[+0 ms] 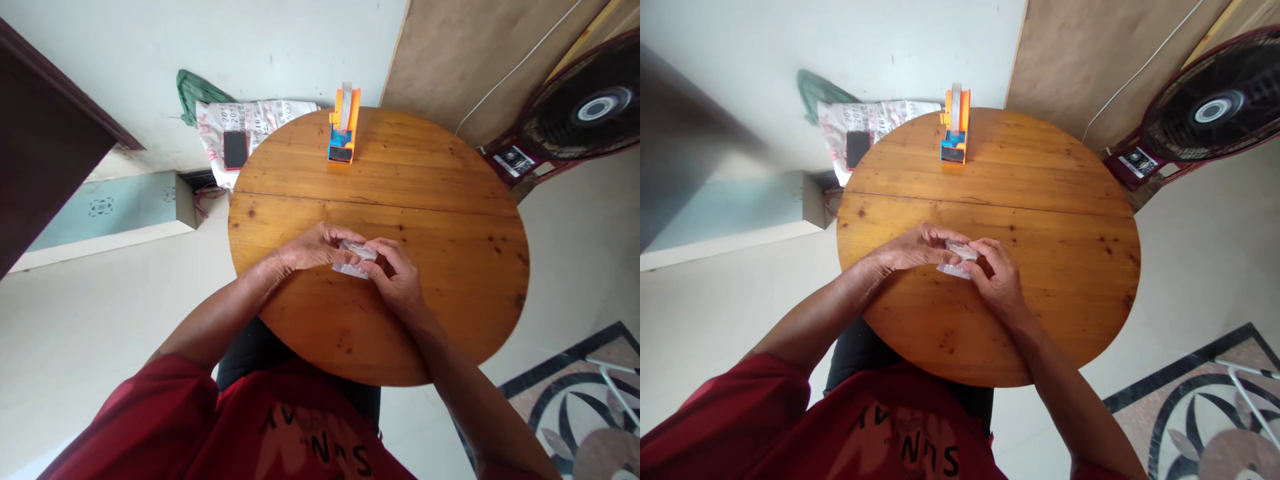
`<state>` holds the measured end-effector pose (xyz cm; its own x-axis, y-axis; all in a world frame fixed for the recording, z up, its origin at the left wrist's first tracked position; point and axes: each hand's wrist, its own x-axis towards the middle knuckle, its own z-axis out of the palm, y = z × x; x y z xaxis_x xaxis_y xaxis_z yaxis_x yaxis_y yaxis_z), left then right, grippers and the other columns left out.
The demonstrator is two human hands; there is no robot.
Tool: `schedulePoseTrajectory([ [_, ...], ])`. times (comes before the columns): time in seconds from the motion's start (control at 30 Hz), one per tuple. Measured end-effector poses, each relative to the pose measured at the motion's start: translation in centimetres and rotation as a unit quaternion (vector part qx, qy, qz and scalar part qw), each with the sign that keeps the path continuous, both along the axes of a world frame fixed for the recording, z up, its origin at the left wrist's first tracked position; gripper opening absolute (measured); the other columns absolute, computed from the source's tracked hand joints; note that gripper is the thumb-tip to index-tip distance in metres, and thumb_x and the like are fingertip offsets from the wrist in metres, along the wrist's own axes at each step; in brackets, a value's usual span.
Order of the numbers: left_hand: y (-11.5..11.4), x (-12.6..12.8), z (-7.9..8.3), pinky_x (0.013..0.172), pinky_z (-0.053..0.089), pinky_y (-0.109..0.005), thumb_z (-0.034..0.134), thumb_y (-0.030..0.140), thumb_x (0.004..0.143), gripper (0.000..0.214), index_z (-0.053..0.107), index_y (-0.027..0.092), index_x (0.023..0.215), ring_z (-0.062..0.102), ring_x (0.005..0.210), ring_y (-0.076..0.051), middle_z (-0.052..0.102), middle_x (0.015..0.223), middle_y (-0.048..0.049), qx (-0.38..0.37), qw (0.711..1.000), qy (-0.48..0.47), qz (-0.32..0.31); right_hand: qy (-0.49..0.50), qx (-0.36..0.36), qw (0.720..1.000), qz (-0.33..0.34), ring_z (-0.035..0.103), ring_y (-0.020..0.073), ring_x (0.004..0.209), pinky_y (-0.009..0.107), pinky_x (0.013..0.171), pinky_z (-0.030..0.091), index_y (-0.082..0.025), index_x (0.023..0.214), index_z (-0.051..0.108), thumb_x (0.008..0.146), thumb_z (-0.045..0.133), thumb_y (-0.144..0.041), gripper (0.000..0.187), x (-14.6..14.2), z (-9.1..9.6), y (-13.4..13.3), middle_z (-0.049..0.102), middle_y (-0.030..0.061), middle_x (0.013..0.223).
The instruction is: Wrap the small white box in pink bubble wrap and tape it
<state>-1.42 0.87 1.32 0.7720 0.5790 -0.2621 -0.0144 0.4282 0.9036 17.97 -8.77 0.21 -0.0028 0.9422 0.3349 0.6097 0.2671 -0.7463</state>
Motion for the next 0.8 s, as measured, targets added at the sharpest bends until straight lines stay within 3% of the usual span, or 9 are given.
schedulePoseTrajectory([
  [0.23,0.00,0.07,-0.39,0.082,0.050,-0.027,0.089,0.029,0.067,0.046,0.073,0.015,0.108,0.067,0.087,-0.014,0.075,0.098,-0.0050,0.017,0.998,-0.050,-0.022,0.016,-0.019,0.998,-0.063,0.070,0.0260,0.103,0.045,0.093,0.056,-0.027,0.139,0.056,0.085,0.072,-0.044,0.058,-0.30,-0.44,-0.41,0.074,0.0089,0.119],
  [0.47,0.03,0.13,-0.74,0.079,0.048,-0.027,0.090,0.029,0.066,0.046,0.072,0.014,0.105,0.066,0.082,-0.013,0.073,0.092,-0.0029,0.005,0.998,-0.060,-0.023,-0.024,0.059,0.997,-0.032,0.070,0.0247,0.102,0.044,0.093,0.057,-0.026,0.113,0.071,0.090,0.068,-0.036,0.025,-0.31,-0.63,-0.11,0.075,0.0076,0.111],
  [0.63,-0.07,0.05,-0.87,0.082,0.049,-0.028,0.091,0.025,0.065,0.052,0.071,0.016,0.112,0.067,0.084,-0.013,0.074,0.096,-0.0035,0.001,0.998,-0.063,-0.023,-0.044,0.074,0.996,-0.023,0.070,0.0252,0.103,0.044,0.092,0.056,-0.026,0.113,0.069,0.090,0.068,-0.035,0.025,-0.50,-0.34,-0.40,0.075,0.0080,0.113],
  [0.8,0.08,-0.17,-0.60,0.087,0.050,-0.029,0.085,0.022,0.073,0.043,0.073,0.017,0.114,0.069,0.091,-0.015,0.076,0.106,-0.0061,0.031,0.997,-0.050,-0.040,-0.019,0.010,0.998,-0.066,0.071,0.0238,0.093,0.042,0.085,0.058,-0.025,0.115,0.066,0.085,0.072,-0.039,0.033,-0.55,-0.14,-0.60,0.076,0.0063,0.106],
])
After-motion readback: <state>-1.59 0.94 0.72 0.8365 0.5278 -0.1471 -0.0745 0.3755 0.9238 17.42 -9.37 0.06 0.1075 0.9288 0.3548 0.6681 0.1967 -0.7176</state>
